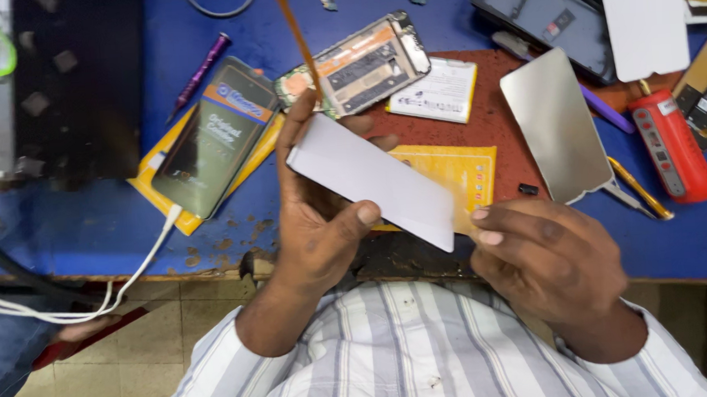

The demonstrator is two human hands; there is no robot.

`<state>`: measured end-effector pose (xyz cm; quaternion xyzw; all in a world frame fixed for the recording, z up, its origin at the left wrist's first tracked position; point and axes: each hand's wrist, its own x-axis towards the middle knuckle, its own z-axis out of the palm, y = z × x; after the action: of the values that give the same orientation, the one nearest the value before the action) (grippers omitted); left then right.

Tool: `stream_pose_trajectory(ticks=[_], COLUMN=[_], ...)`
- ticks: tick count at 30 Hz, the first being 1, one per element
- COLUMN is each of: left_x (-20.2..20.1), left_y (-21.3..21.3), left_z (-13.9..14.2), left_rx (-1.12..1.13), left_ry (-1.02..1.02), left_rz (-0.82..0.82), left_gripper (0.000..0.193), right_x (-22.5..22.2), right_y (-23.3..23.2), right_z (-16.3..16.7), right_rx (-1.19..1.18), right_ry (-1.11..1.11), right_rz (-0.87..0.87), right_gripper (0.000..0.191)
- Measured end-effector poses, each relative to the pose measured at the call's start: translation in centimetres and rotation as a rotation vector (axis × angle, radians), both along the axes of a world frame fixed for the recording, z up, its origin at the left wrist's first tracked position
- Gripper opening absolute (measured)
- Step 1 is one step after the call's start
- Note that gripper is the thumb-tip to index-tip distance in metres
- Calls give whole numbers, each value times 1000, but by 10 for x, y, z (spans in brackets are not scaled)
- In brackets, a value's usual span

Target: The person cleans the inside of a smartphone frame with a brush, then removes the battery from the phone's chassis. They then open a new screen assembly package, remove the screen, and peel off protective films from the back of the new screen.

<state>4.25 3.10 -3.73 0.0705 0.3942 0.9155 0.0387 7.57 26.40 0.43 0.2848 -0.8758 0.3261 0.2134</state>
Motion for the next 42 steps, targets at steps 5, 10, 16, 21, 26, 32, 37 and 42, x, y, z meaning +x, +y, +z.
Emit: stream_pose_trajectory(ticks=[5, 10, 16, 21, 26, 32, 37, 42], left_x=[-1, 3, 12, 11, 12, 12, 12, 13], left_y=[-4, -5, 10, 19, 19, 19, 21, 21], left_z=[3, 1, 1, 6, 10, 9, 7, 6], left_rx=[-18, -77, -334, -604, -643, -650, -634, -664], left_ry=[28, 70, 226, 427, 438, 443, 437, 439], left_rz=[-11, -12, 30, 208, 230, 241, 223, 221], left_gripper=[103, 101, 91, 80, 79, 79, 78, 75], right_x=[-4, -16, -19, -23, -26, -26, -26, -24], right_y=[-4, -12, -40, -65, -74, -76, -76, -75], right_z=[0, 15, 42, 51, 48, 43, 41, 35], right_rx=[-26, -16, -165, -266, -231, -254, -271, -274], right_ry=[36, -23, -114, -97, 0, 75, 125, 118], right_rz=[-27, 74, 58, 130, 97, 108, 125, 112], right_gripper=[34, 24, 25, 28, 32, 32, 36, 41])
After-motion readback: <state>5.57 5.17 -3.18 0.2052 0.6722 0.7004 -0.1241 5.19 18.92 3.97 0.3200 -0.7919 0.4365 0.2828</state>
